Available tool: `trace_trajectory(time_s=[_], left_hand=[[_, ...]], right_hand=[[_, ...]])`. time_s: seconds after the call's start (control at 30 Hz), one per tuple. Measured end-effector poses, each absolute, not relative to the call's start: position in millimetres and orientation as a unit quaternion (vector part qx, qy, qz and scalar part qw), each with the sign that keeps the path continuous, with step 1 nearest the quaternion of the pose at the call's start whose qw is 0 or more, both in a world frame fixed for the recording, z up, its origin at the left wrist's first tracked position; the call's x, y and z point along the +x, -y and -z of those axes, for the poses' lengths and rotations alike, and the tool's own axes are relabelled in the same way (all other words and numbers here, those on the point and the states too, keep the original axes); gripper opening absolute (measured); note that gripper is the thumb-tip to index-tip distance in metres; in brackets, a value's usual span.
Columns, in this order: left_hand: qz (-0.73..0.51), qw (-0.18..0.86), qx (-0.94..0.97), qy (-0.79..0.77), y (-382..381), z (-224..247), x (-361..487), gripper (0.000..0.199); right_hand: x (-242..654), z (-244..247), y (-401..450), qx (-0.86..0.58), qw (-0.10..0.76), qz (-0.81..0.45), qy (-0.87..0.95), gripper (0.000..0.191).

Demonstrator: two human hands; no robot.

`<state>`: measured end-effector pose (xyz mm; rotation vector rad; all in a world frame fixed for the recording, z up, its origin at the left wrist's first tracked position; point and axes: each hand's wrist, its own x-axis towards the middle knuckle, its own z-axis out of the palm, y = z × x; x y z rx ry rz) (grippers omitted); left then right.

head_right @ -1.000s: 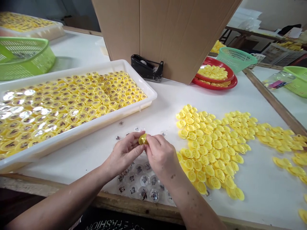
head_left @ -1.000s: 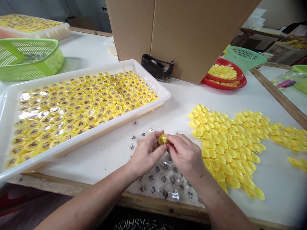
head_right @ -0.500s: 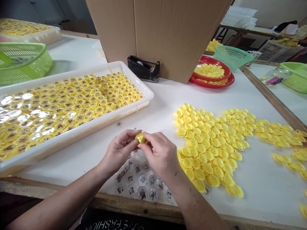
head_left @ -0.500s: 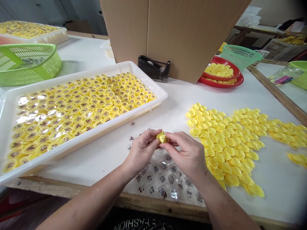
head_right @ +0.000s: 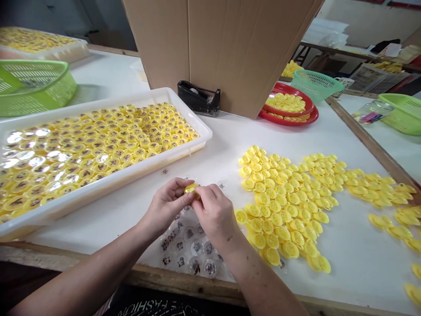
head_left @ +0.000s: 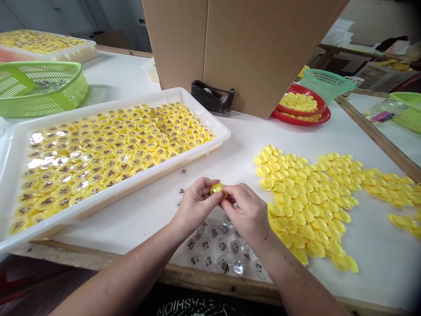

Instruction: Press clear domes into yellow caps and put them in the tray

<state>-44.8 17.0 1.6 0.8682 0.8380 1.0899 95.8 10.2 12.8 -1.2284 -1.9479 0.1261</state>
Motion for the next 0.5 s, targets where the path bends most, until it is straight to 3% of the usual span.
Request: trace_trajectory(time_s=[0.07, 0.2, 0.5], left_hand=[[-0.484, 0.689, 0.386, -0.377, -19.5, -2.0, -46.4, 0.034], [-0.467, 0.653, 0.455, -0.386, -20.2, -1.0, -50.6, 0.033], [-0.464, 0.503, 0.582, -0.440, -19.5, 4.1, -53.8, 0.033]], right_hand=[[100.3, -13.2, -14.0, -0.484, 0.409, -0.149, 0.759, 0.011], [112.9, -14.1, -22.1, -0.497, 0.413, -0.333, 0.687, 0.030], [108.5, -15.5, -18.2, -0.457, 0.446, -0.501, 0.584, 0.017]])
